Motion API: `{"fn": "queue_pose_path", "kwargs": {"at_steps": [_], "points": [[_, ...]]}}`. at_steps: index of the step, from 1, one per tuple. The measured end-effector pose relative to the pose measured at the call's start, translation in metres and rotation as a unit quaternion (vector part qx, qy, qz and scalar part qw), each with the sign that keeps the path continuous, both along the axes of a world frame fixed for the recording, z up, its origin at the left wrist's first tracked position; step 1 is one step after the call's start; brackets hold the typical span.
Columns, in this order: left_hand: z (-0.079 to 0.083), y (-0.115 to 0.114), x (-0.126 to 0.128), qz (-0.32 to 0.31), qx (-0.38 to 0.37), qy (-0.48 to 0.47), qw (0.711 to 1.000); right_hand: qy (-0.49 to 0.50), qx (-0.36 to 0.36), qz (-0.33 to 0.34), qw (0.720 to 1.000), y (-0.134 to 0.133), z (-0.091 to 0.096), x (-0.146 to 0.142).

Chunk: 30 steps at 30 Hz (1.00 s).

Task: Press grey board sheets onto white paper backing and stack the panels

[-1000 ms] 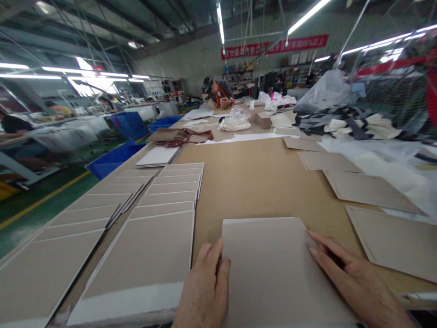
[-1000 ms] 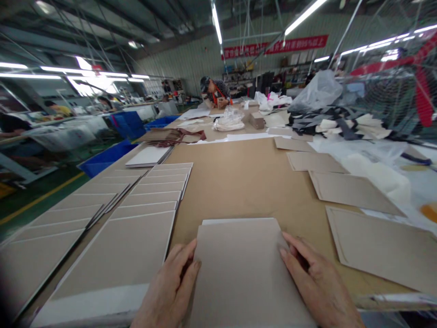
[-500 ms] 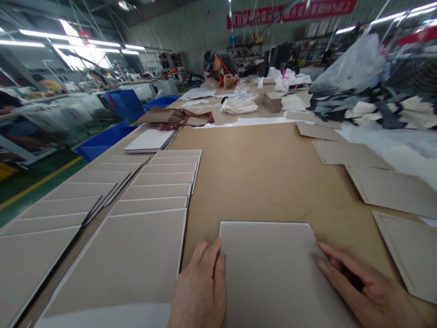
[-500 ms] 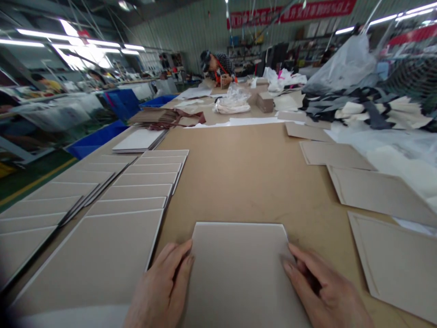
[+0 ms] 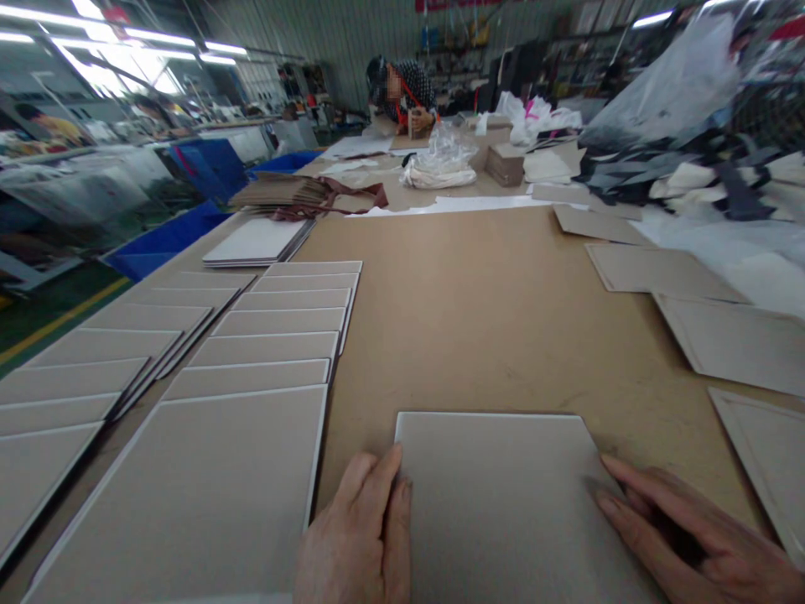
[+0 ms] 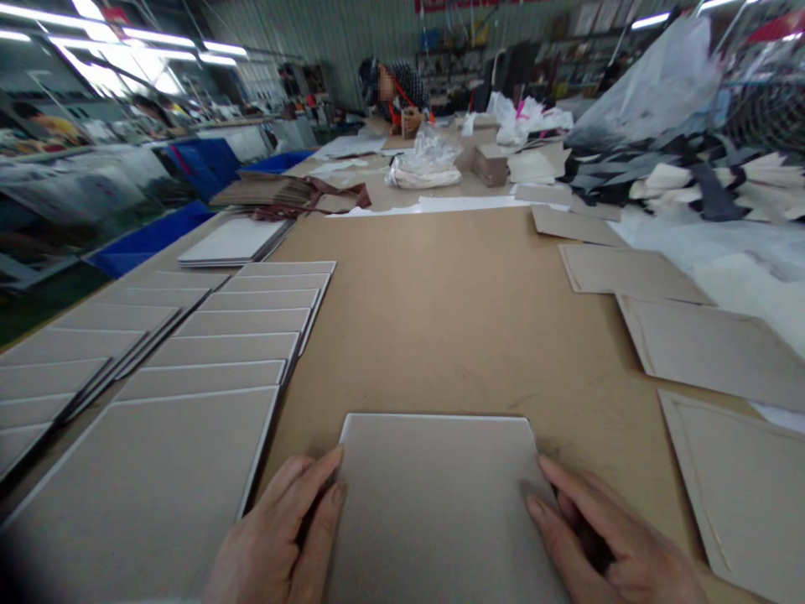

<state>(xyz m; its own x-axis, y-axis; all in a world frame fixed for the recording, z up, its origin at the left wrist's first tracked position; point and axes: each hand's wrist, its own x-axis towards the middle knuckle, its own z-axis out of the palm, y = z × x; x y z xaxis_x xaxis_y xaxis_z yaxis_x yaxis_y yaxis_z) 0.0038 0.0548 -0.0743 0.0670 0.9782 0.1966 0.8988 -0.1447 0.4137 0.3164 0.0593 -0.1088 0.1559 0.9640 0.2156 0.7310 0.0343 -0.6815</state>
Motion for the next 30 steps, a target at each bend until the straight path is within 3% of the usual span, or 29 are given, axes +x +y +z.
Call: {"fn": "queue_pose_path", "kwargs": {"at_steps": [8,13,17,20,30], "points": [[0.0,0.002,-0.001,-0.005,0.024,0.01,1.0,-0.03,0.022,0.048,0.998,0.001,0.002,0.003],[-0.003,0.003,-0.005,-0.004,0.027,0.01,1.0,-0.035,0.036,0.069,0.996,0.005,0.017,-0.004],[-0.007,0.003,-0.007,-0.008,0.049,0.025,0.998,-0.047,0.006,0.062,0.997,0.006,0.025,-0.01],[-0.007,0.003,-0.007,-0.009,0.057,0.038,0.998,-0.06,-0.026,0.067,0.996,0.005,0.025,-0.01],[-0.003,0.004,-0.003,0.004,0.04,0.049,0.998,-0.167,-0.001,0.113,0.979,0.006,0.026,-0.008]]}}
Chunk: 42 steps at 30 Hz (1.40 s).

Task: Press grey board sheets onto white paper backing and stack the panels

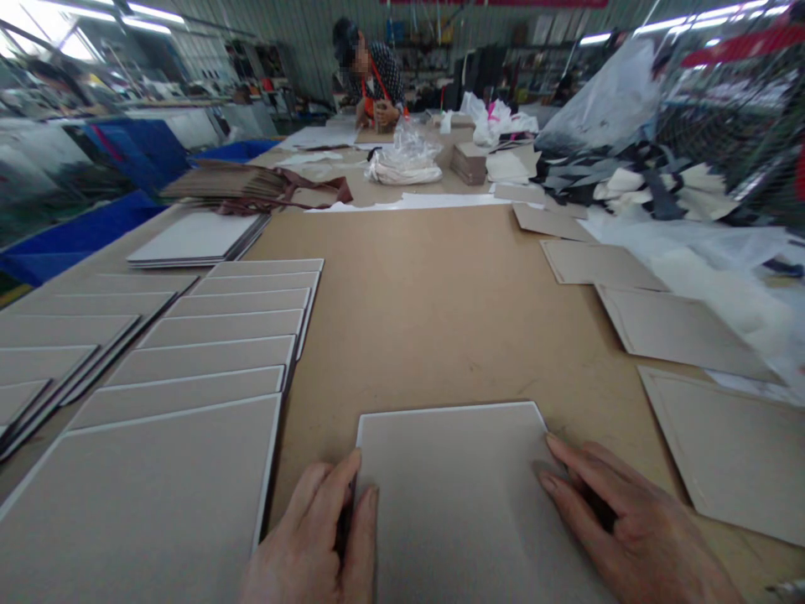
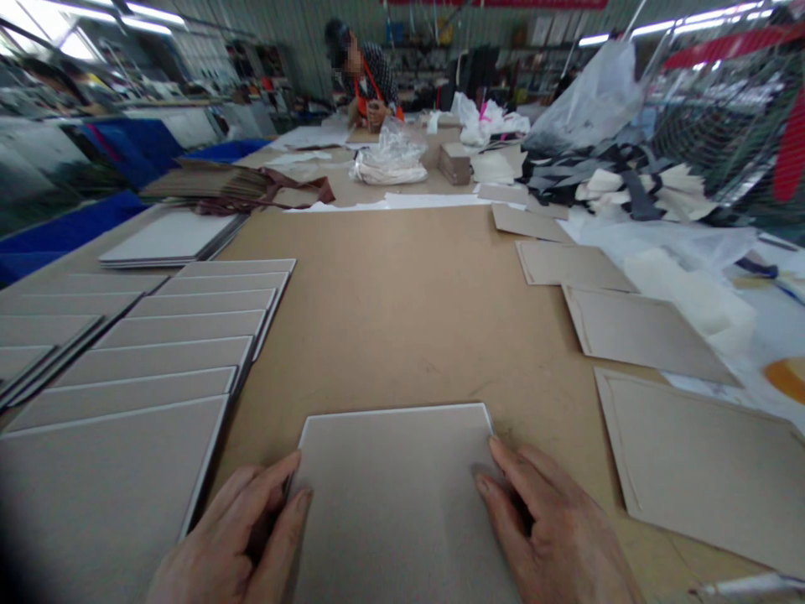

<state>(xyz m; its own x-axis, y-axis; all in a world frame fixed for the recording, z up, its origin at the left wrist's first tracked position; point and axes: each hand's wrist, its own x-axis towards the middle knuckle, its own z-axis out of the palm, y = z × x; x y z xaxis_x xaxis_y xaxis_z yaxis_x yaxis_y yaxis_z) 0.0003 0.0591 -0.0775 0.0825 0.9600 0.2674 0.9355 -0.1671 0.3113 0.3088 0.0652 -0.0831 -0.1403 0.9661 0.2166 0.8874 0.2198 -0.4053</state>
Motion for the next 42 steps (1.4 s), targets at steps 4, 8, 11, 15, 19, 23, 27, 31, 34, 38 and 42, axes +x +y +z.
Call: {"fn": "queue_pose_path", "kwargs": {"at_steps": [4,8,11,15,19,23,27,31,34,38,42], "points": [[0.004,0.0,0.007,0.026,-0.019,-0.014,0.999,-0.066,0.021,-0.002,0.998,-0.001,-0.003,0.001],[0.008,0.003,0.01,0.002,0.039,0.022,0.999,-0.122,0.032,0.059,0.99,0.0,-0.001,-0.014],[0.015,0.004,0.015,-0.125,0.045,0.128,0.983,-0.19,0.037,0.134,0.972,0.004,0.009,-0.035],[0.026,-0.005,0.036,-0.17,0.003,0.181,0.969,-0.222,0.029,0.19,0.956,0.012,0.024,-0.056],[0.023,-0.02,0.048,-0.17,0.003,0.192,0.967,-0.216,0.019,0.203,0.955,0.013,0.027,-0.051],[0.017,-0.029,0.035,-0.177,-0.009,0.178,0.968,-0.238,0.006,0.127,0.963,0.01,0.019,-0.019],[0.01,-0.035,0.022,-0.186,0.004,0.157,0.97,-0.145,-0.06,0.069,0.985,0.019,0.019,0.009],[0.005,-0.038,0.023,-0.164,0.001,0.144,0.976,-0.046,-0.085,0.073,0.993,0.043,0.022,0.008],[0.004,-0.039,0.025,-0.159,-0.007,0.14,0.977,-0.024,-0.091,0.077,0.993,0.06,0.019,0.003],[0.003,-0.039,0.024,-0.159,0.001,0.137,0.978,0.012,-0.122,0.079,0.989,0.073,0.017,0.006],[0.0,-0.039,0.023,-0.156,0.006,0.136,0.978,0.059,-0.135,0.075,0.986,0.081,0.016,0.01]]}}
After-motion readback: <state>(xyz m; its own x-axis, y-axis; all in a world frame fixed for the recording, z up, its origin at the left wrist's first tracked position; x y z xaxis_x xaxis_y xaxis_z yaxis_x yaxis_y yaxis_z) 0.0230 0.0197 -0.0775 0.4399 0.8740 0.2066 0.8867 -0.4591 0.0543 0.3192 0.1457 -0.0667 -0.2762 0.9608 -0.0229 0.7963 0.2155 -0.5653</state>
